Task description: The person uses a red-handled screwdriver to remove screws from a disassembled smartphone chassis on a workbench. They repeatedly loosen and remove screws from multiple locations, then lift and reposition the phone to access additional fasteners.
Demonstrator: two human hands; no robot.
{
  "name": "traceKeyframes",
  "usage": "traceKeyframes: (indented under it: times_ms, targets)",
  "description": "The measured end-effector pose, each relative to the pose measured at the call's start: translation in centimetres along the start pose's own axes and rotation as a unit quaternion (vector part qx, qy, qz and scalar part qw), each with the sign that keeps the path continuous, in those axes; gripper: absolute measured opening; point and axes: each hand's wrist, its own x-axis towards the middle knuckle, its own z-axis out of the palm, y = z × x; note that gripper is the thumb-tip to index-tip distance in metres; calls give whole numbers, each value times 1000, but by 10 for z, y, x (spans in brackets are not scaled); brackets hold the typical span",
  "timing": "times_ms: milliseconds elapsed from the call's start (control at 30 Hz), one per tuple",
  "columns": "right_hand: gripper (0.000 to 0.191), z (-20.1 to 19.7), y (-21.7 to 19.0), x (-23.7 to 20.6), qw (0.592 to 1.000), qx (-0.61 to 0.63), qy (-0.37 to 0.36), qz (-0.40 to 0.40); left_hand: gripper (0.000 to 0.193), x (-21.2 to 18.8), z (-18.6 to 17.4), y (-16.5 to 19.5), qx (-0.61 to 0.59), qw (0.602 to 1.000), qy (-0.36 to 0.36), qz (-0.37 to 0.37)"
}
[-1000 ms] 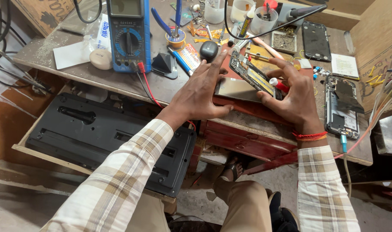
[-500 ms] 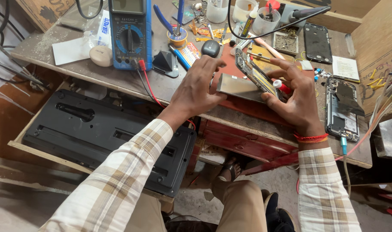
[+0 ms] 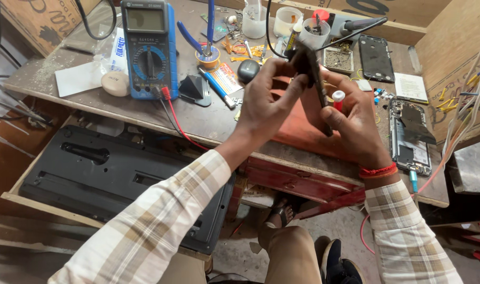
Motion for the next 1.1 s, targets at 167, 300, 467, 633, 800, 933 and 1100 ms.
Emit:
traceKeyframes:
  times_ms: [167, 300, 467, 633, 800, 933, 1100]
  targets:
    - [76, -6, 15, -3, 987, 148, 2, 55, 33, -2, 13, 8, 76, 995, -1, 64]
    - [76, -13, 31, -4, 968, 236, -19, 80, 38, -11, 4, 10, 134, 976, -76, 152]
    - [88, -20, 32, -2, 963, 261, -20, 63, 62, -7, -11, 3, 137, 953, -133, 235]
    - [97, -26, 17, 20, 964, 252, -89, -4, 94, -6, -20, -4, 94, 965, -131, 205]
    - [103, -24, 9, 31, 964, 258, -70, -1, 91, -9, -27, -8, 211, 956, -100, 178]
    - [104, -25, 10, 30, 965, 247, -87, -15, 91, -10, -26, -11, 205, 959, -84, 178]
    - [105, -30, 15, 32, 965, 246, -88, -15, 87, -10, -27, -9, 211, 957, -68, 188]
